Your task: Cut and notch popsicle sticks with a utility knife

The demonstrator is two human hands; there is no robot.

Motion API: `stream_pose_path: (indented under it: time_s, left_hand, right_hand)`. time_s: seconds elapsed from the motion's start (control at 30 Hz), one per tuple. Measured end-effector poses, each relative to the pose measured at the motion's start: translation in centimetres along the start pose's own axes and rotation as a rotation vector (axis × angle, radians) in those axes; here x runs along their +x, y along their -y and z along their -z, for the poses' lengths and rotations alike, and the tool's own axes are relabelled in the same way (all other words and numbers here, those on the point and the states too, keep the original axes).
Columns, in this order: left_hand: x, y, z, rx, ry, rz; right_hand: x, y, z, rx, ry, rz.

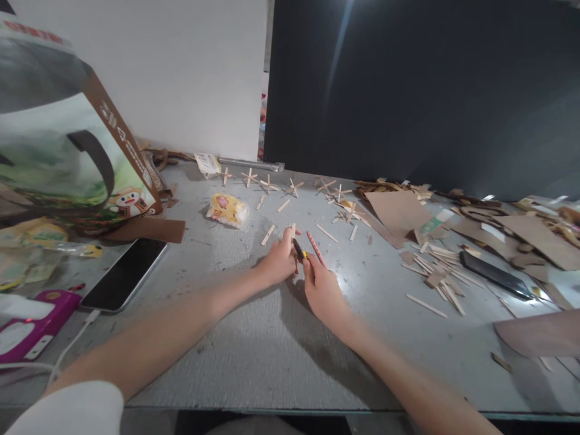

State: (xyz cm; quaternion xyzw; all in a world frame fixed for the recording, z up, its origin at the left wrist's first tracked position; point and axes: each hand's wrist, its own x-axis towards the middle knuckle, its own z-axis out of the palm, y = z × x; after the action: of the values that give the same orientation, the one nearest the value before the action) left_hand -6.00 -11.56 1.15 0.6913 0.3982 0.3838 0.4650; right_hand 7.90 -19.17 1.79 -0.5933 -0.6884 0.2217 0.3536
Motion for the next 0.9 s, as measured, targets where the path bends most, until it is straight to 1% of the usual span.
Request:
stream_pose_path:
  time_s: [0.13, 0.23, 0.3, 0.4, 0.63, 0.73, 0.9]
  left_hand:
    - [-0.2, -0.2, 0.0, -0.012, 0.001, 0.021]
    - [-0.4, -0.5, 0.0, -0.031, 0.024, 0.018]
    - [-0.5, -0.6, 0.1, -0.032, 0.037, 0.04]
    - [-0.5, -0.6, 0.1, -0.026, 0.024, 0.066]
    - [-0.4, -0.3, 0.0, -0.013, 0.009, 0.037]
    - [-0.3, -0.1, -0.1, -0.015, 0.007, 0.049]
    - [-0.4, 0.7, -0.2, 0.033, 0.013, 0.043]
  right_hand:
    - [0.3, -0.5, 0.2, 0.008, 0.014, 0.004]
    - [0.3, -0.5, 0.4, 0.03, 0.027, 0.009]
    - [0.3, -0.3, 0.5, 0.052, 0.036, 0.003]
    - [0.3, 0.1, 0.9, 0.084, 0.064, -0.011]
    - [-0.2, 1.2, 2.2, 0.106, 0.152, -0.084]
    - [-0.4, 1.3, 2.6, 0.117, 0.162, -0.058]
    - [-0.5, 1.1, 3.2, 0.061, 0.131, -0.03]
